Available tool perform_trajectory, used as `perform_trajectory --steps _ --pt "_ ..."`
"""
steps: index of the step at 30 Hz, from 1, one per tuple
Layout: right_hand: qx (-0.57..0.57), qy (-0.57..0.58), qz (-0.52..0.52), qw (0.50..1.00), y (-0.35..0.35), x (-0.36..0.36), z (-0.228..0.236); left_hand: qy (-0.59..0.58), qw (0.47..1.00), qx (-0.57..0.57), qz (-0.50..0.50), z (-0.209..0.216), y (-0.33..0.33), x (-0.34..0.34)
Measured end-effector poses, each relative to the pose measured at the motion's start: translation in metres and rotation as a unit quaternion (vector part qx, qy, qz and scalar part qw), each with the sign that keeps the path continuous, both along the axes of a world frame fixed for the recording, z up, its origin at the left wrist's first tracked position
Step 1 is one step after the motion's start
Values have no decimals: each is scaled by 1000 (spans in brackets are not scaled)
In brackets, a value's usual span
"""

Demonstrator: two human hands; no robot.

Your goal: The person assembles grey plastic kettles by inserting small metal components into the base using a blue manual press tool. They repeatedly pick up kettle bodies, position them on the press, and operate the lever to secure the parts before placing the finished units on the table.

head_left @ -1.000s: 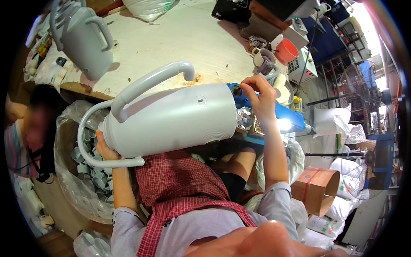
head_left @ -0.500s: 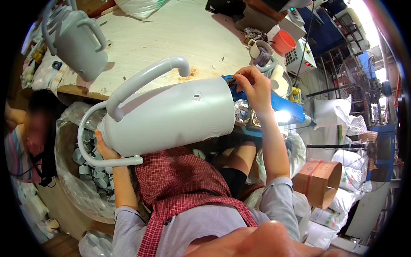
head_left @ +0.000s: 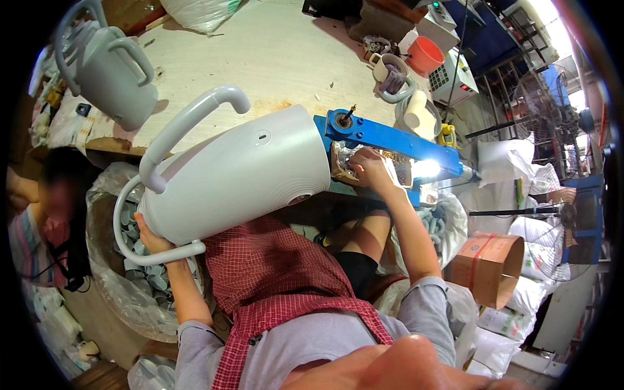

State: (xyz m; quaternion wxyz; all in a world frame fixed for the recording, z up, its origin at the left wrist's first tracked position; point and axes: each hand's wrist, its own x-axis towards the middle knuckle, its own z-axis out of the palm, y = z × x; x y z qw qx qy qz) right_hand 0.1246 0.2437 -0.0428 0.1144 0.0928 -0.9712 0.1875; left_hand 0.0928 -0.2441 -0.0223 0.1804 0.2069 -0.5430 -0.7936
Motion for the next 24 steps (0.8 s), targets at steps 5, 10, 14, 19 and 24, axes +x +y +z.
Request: perform_trajectory --steps 5,10,14,19,24 --pt "97 -39 -1 995 -4 1 10 -20 1000 -14 13 5 7 4" --pt "-54 192 5 980 -44 15 87 -10 1000 18 8 10 10 3" --pt "-10 364 -1 931 -49 -24 132 0 1000 7 7 1 8 -2" --pt "23 366 11 930 -51 -48 135 2 1000 5 1 5 14 -2" --pt "30 337 28 941 -50 -45 137 9 998 67 10 16 30 -11"
